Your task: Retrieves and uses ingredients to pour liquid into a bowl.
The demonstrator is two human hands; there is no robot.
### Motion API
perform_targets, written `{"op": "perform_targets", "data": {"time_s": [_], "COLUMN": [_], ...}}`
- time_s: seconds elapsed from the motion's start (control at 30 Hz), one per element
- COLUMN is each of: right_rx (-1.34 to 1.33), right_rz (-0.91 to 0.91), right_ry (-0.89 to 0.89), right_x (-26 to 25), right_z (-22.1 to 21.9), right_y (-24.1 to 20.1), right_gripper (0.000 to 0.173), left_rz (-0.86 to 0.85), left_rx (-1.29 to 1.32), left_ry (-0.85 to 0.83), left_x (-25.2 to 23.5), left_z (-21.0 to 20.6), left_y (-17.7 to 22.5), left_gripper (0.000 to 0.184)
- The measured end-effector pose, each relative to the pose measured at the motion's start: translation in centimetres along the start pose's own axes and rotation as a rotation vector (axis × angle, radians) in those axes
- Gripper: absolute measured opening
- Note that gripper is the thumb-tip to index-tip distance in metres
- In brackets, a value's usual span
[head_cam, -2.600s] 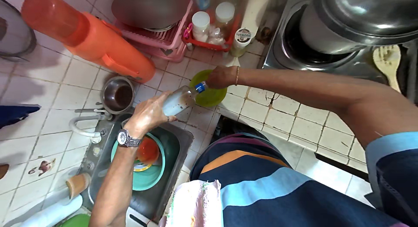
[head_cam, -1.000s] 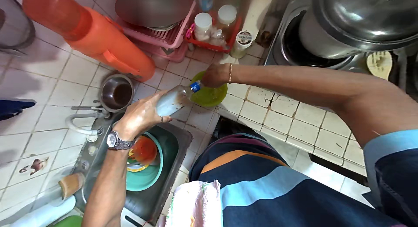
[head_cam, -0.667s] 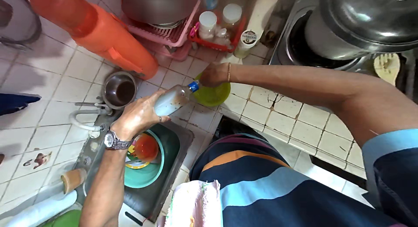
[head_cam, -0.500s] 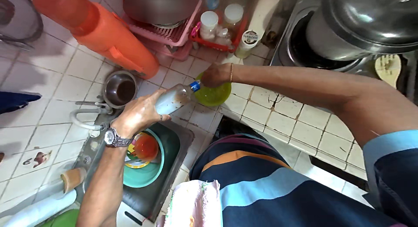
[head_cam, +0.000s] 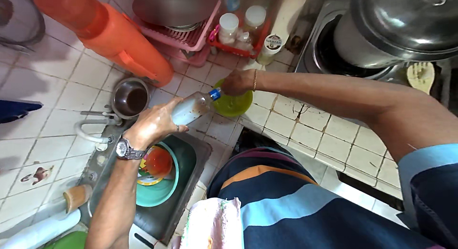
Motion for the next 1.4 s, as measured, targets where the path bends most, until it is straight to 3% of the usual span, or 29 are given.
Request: {"op": "perform_targets", "data": {"time_s": [0.23, 0.5, 0.63, 0.73, 0.8, 0.87, 1.03, 1.2, 1.4], "right_rx": [0.012, -0.096, -0.584, -1.371, -1.881, -2.147, -2.29, -2.424, -2.556], "right_rz": [-0.061, 0.003, 0.088, 0.179, 0.338, 0.563, 0.88, 0.959, 0.922], "right_ry": [-0.02, 0.101, 0.244, 0.382, 0.305, 0.189, 0.08, -0.092, -0.234], "right_x": [0.3, 1.5, 0.7, 0.0, -0.8, -1.6, -1.5, -1.6, -2.5], "right_z": [0.3, 0.0, -0.7, -3.0, -4.5, -5.2, -4.8, -4.3, -4.5], "right_y": [-0.1, -0.2, 0.7, 0.2, -1.7, -3.8, -7.8, -11.0, -14.2], "right_gripper": [0.017, 0.021, 0.023, 0.017, 0.027, 0.037, 0.047, 0.05, 0.069], "left_rz": [-0.012, -0.011, 0.076, 0.157, 0.19, 0.202, 0.248, 0.253, 0.261], "left_rx": [0.094, 0.561, 0.726, 0.793, 0.819, 0.83, 0.822, 0.872, 0.904], "left_ry": [0.049, 0.24, 0.379, 0.486, 0.565, 0.629, 0.714, 0.711, 0.748], "left_x": [-0.1, 0.0, 1.9, 3.9, 5.4, 6.7, 9.9, 12.1, 13.9], "left_z": [-1.8, -9.4, -11.8, -13.1, -13.9, -14.6, -15.2, -15.5, -16.0], "left_y": [0.0, 1.2, 1.4, 1.5, 1.5, 1.5, 1.8, 2.5, 3.1], "left_gripper": [0.092, 0.096, 0.099, 0.102, 0.102, 0.101, 0.107, 0.107, 0.108]}}
Point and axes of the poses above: each hand's wrist, its own x-axis away from the middle knuckle, its own z-axis out of the back of the hand, y = z × x, the point moved 6 cm from there along -x, towards the middle knuckle, and after that the axes turned 13 degrees about -x, right-handed, at the moved point
